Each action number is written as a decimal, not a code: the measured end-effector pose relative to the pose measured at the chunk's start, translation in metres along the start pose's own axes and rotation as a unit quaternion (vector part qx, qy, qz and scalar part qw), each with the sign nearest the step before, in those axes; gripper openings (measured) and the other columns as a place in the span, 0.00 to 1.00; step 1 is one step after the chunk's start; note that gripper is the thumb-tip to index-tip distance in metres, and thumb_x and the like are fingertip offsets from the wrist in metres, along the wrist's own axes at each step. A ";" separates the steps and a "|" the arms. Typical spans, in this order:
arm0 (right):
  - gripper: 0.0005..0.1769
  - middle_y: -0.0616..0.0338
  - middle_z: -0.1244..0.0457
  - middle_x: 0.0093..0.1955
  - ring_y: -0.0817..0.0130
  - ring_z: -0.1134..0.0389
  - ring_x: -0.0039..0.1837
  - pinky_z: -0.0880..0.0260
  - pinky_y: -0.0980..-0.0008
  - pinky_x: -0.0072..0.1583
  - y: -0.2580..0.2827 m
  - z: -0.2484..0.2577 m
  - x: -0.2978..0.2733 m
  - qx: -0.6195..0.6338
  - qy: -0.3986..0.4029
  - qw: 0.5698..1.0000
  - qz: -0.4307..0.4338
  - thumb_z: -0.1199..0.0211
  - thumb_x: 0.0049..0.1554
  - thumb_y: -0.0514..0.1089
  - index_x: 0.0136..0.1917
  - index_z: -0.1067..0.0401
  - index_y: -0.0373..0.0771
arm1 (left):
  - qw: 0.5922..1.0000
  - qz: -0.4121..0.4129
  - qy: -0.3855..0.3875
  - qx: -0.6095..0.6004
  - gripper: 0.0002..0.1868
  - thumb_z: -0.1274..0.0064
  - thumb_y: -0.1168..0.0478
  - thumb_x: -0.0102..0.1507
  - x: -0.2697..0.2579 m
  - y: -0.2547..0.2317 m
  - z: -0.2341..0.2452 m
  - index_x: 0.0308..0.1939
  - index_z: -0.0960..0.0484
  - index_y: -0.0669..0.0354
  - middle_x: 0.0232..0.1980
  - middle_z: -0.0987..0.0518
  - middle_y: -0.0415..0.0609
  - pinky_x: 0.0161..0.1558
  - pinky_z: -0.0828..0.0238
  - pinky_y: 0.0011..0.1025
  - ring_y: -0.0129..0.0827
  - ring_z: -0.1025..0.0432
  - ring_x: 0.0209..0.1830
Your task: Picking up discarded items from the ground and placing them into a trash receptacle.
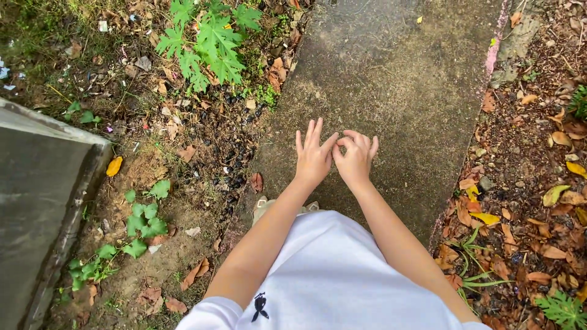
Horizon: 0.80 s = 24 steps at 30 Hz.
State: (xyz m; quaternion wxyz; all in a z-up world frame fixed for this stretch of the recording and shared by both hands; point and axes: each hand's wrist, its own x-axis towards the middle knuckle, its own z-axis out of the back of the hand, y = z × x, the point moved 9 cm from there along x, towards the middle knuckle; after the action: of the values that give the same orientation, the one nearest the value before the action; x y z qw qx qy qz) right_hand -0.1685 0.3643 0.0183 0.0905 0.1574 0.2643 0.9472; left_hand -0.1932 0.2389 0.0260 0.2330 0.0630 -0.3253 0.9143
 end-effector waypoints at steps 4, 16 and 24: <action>0.07 0.60 0.33 0.61 0.58 0.39 0.69 0.67 0.38 0.79 -0.001 0.010 0.007 0.000 0.005 1.000 -0.009 0.30 0.54 0.48 0.41 0.21 0.43 | 0.999 -0.028 -0.010 -0.016 0.26 0.45 0.66 0.62 0.010 -0.012 0.002 0.64 0.20 0.45 0.81 0.44 0.60 0.77 0.67 0.63 0.53 0.51 0.83; 0.07 0.58 0.33 0.62 0.57 0.39 0.70 0.67 0.38 0.78 -0.013 0.011 0.000 -0.027 -0.013 0.999 -0.034 0.32 0.55 0.47 0.42 0.21 0.42 | 0.998 -0.049 0.033 0.004 0.24 0.45 0.66 0.62 0.005 -0.015 -0.012 0.63 0.19 0.47 0.80 0.44 0.62 0.76 0.67 0.64 0.55 0.51 0.82; 0.07 0.59 0.33 0.61 0.57 0.38 0.69 0.64 0.39 0.78 -0.015 0.011 -0.008 -0.021 -0.021 0.998 -0.051 0.33 0.56 0.47 0.41 0.21 0.42 | 0.997 -0.067 0.038 -0.027 0.23 0.37 0.61 0.56 0.007 -0.013 -0.017 0.57 0.16 0.49 0.79 0.42 0.62 0.76 0.66 0.64 0.56 0.51 0.82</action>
State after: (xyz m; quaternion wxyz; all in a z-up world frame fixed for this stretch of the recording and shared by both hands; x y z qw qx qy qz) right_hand -0.1558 0.3798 0.0170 0.1475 0.1616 0.2501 0.9432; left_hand -0.1928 0.2605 0.0219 0.3074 0.0440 -0.3356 0.8893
